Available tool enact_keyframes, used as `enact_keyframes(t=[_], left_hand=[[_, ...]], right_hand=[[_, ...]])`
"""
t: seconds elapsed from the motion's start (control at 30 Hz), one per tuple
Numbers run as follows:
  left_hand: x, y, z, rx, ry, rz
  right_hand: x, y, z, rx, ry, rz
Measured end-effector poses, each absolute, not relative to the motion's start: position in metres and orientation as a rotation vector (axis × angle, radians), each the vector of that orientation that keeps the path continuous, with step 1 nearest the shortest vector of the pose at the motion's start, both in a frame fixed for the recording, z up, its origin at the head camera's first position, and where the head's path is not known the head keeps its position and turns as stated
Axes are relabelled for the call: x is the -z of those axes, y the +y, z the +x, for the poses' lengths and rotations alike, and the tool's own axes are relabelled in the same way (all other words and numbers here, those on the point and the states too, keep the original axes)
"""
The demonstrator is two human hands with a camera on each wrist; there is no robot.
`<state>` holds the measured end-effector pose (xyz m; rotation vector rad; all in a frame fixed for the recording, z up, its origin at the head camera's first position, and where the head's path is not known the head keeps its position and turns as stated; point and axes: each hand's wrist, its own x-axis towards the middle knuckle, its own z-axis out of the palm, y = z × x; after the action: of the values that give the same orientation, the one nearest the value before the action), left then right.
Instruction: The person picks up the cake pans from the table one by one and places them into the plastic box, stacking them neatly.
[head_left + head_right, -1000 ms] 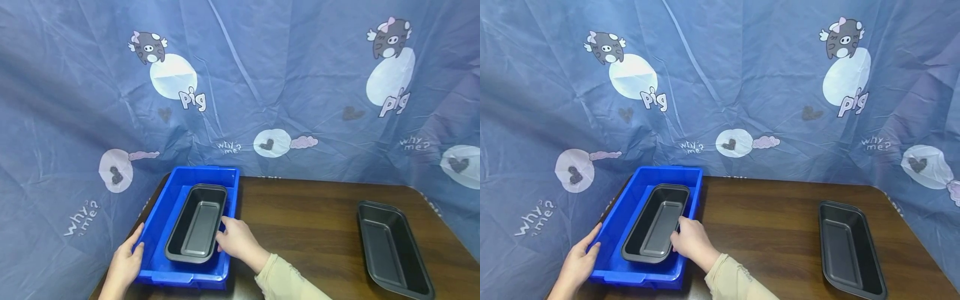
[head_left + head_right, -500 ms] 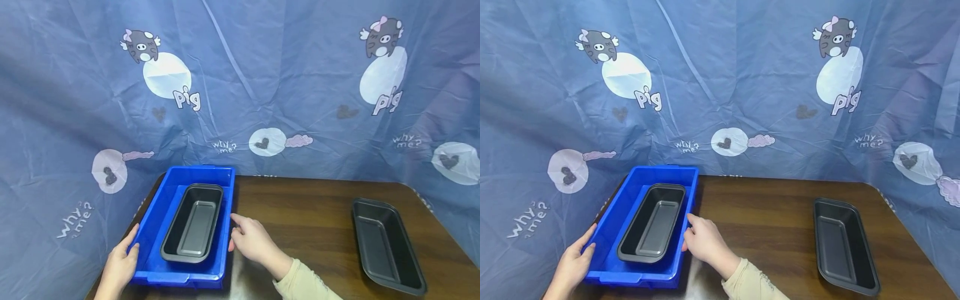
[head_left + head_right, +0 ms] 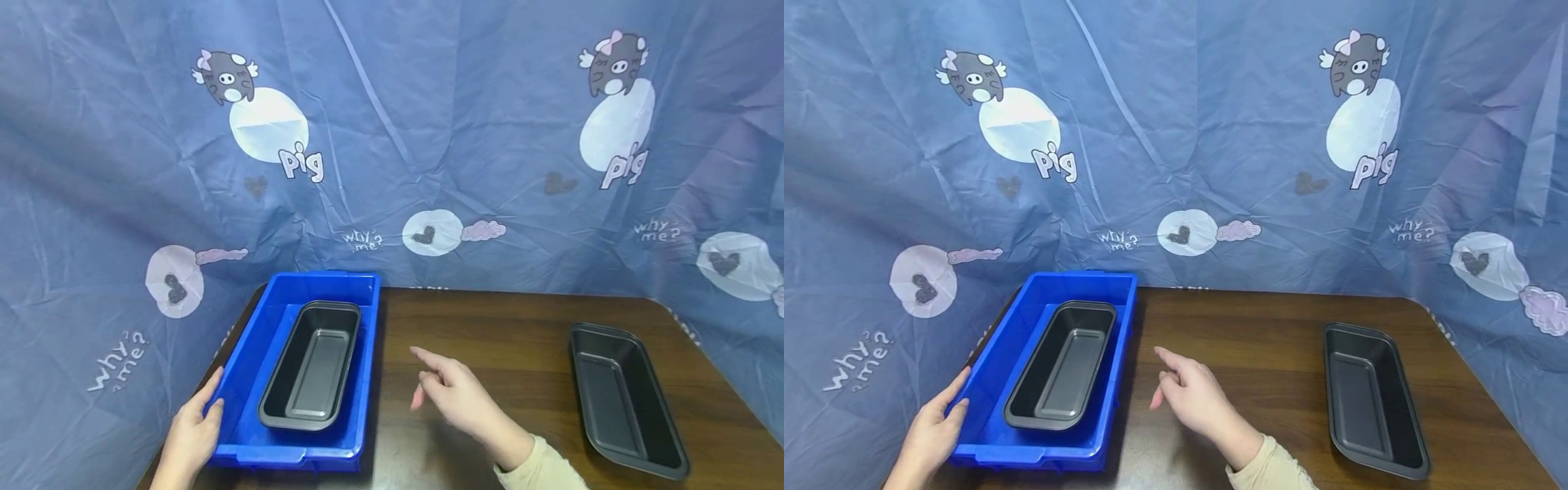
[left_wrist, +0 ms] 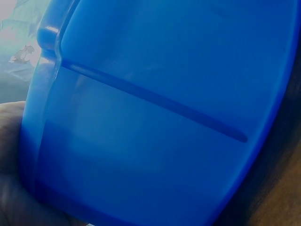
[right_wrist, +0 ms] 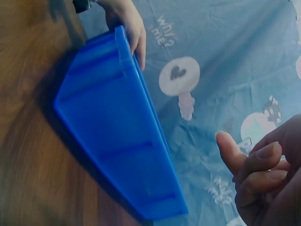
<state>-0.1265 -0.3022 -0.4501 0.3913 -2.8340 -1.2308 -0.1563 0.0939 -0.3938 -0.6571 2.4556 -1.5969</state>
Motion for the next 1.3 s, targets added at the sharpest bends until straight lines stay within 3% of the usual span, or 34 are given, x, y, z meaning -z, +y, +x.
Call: enact_keyframes(t=[0.5, 0.77, 1.3], left_hand=[[0.451, -0.304, -0.128, 1.222, -2.845, 0.416], [0.449, -0.304, -0.129, 1.243, -2.868, 0.445], [0.450, -0.300, -0.131, 1.260, -2.876, 0.481]], right_hand=[[0.401, 0.159, -0.149, 1.669, 2.430, -0.547], [0.395, 0.204, -0.145, 1.601, 2.575, -0.343], [0.405, 0.294, -0.129, 1.143, 2.978, -0.051]])
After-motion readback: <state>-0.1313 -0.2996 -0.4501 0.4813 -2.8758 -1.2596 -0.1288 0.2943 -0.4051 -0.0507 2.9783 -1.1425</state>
